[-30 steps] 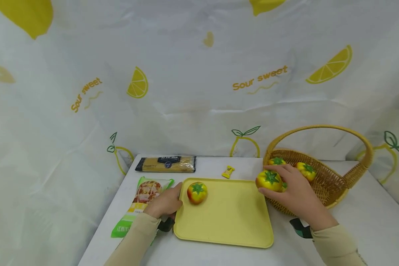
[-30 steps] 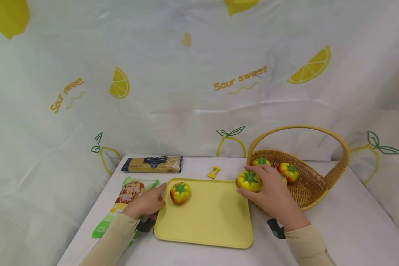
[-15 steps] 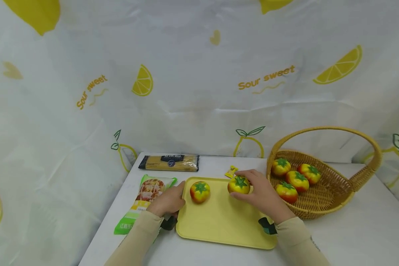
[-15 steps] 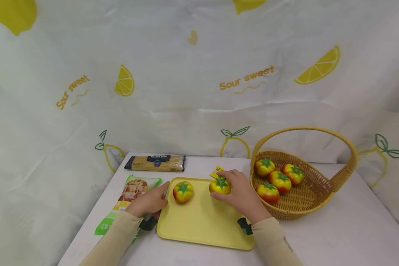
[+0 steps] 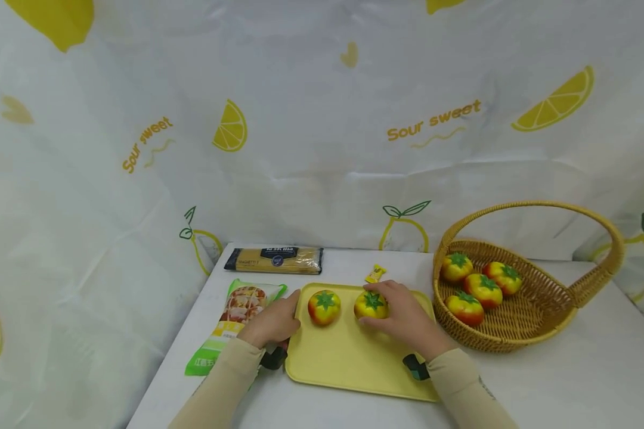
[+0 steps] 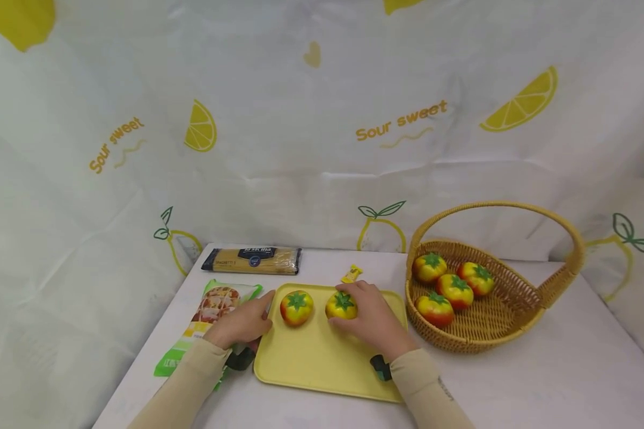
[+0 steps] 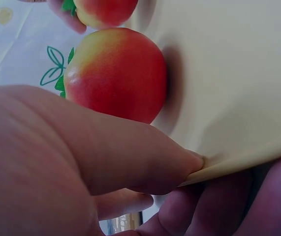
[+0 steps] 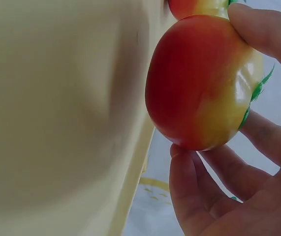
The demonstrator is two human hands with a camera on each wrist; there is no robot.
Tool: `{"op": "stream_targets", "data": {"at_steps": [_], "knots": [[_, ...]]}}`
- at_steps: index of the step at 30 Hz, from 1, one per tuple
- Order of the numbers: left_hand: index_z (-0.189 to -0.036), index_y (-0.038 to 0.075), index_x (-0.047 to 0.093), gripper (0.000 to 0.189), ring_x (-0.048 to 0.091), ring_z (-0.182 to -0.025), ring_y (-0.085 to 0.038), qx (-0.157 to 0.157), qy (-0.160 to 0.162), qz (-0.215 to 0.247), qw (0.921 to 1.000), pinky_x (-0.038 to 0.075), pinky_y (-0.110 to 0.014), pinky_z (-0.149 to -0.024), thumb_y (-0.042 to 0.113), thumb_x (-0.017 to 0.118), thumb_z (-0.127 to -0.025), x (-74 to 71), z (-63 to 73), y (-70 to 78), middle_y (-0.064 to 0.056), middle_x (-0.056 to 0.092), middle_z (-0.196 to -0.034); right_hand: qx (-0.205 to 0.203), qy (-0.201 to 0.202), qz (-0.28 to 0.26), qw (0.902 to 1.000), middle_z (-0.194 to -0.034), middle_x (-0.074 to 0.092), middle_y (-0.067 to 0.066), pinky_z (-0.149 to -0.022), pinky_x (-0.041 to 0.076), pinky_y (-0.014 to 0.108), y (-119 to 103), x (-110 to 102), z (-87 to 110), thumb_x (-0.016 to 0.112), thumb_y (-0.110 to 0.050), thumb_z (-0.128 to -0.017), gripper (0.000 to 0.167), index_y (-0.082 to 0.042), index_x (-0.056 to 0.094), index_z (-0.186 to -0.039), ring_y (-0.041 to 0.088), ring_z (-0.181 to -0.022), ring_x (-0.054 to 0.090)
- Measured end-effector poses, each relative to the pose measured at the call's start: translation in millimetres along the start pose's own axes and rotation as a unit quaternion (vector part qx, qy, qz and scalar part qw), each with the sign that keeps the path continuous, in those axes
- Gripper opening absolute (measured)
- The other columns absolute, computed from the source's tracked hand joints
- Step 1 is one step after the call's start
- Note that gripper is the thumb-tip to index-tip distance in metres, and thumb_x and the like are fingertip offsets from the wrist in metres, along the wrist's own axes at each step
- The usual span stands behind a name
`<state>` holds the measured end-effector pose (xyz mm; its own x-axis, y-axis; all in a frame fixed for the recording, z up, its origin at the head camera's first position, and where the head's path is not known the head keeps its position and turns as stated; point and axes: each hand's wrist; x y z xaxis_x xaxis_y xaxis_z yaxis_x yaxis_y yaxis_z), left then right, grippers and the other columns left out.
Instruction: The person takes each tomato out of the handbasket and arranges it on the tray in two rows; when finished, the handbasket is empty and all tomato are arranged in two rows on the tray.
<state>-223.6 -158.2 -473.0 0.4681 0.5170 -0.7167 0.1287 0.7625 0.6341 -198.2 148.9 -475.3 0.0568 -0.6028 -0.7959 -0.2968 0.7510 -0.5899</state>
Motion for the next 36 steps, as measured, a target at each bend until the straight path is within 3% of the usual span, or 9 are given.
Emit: {"op": "stream_targets", "data": {"at_steps": [9,16,23,28,36], "knots": [[-0.162,0.001,0.038,0.062,0.057,-0.045,-0.017,0.005,-0.002,-0.011,0.9999,0.05,-0.029,-0.044,0.001,0.053,-0.102,0.1,-1.8,-1.2,-0.009,0.064,-0.082,0.001,-0.018,-0.005,0.9998,-0.143,0.066,0.01,-0.116,0.05,0.06,-1.7,3.0,0.7,0.088,-0.042,-0.09,0.068,-0.013,0.064,-0.147,0.036,-0.135,0.062],[-0.155,0.0,0.043,0.057,0.06,-0.062,-0.021,0.015,0.008,-0.025,0.9995,0.05,-0.033,-0.059,0.001,0.056,-0.1,0.6,-2.6,0.5,-0.01,0.064,-0.087,0.015,-0.03,-0.017,0.9993,-0.144,0.066,0.01,-0.118,0.05,0.058,-3.3,6.3,0.4,0.089,-0.04,-0.09,0.069,-0.015,0.063,-0.149,0.034,-0.135,0.062],[-0.164,0.001,0.035,0.064,0.059,-0.047,-0.018,0.003,0.002,-0.011,0.9999,0.051,-0.031,-0.045,0.002,0.053,-0.103,-0.1,-1.5,-0.5,-0.01,0.065,-0.085,0.015,-0.031,-0.016,0.9993,-0.146,0.065,0.01,-0.118,0.049,0.059,-5.6,6.0,-0.6,0.088,-0.039,-0.09,0.07,-0.016,0.062,-0.151,0.035,-0.137,0.061],[-0.17,0.002,0.027,0.072,0.058,-0.046,-0.018,-0.011,0.001,-0.007,0.9999,0.05,-0.03,-0.043,0.003,0.054,-0.103,-0.9,-1.8,0.7,-0.012,0.065,-0.09,0.016,-0.031,-0.016,0.9993,-0.149,0.063,0.011,-0.119,0.048,0.06,-5.4,5.9,-1.0,0.088,-0.039,-0.091,0.072,-0.016,0.06,-0.153,0.036,-0.139,0.059],[-0.17,0.001,0.027,0.073,0.058,-0.046,-0.018,-0.009,0.001,-0.005,1.0,0.05,-0.029,-0.042,0.003,0.054,-0.103,0.1,-0.4,-0.3,-0.014,0.067,-0.096,0.025,-0.039,-0.015,0.9988,-0.152,0.061,0.012,-0.12,0.047,0.06,-4.6,6.3,0.3,0.088,-0.04,-0.091,0.076,-0.016,0.057,-0.156,0.036,-0.14,0.059]]}}
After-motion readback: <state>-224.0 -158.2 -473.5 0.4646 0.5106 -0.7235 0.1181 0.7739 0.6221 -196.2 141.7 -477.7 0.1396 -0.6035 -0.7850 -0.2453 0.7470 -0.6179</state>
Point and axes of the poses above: each hand's wrist, its own z-axis away from the middle knuckle, its own x-axis out of the palm, y = z × x
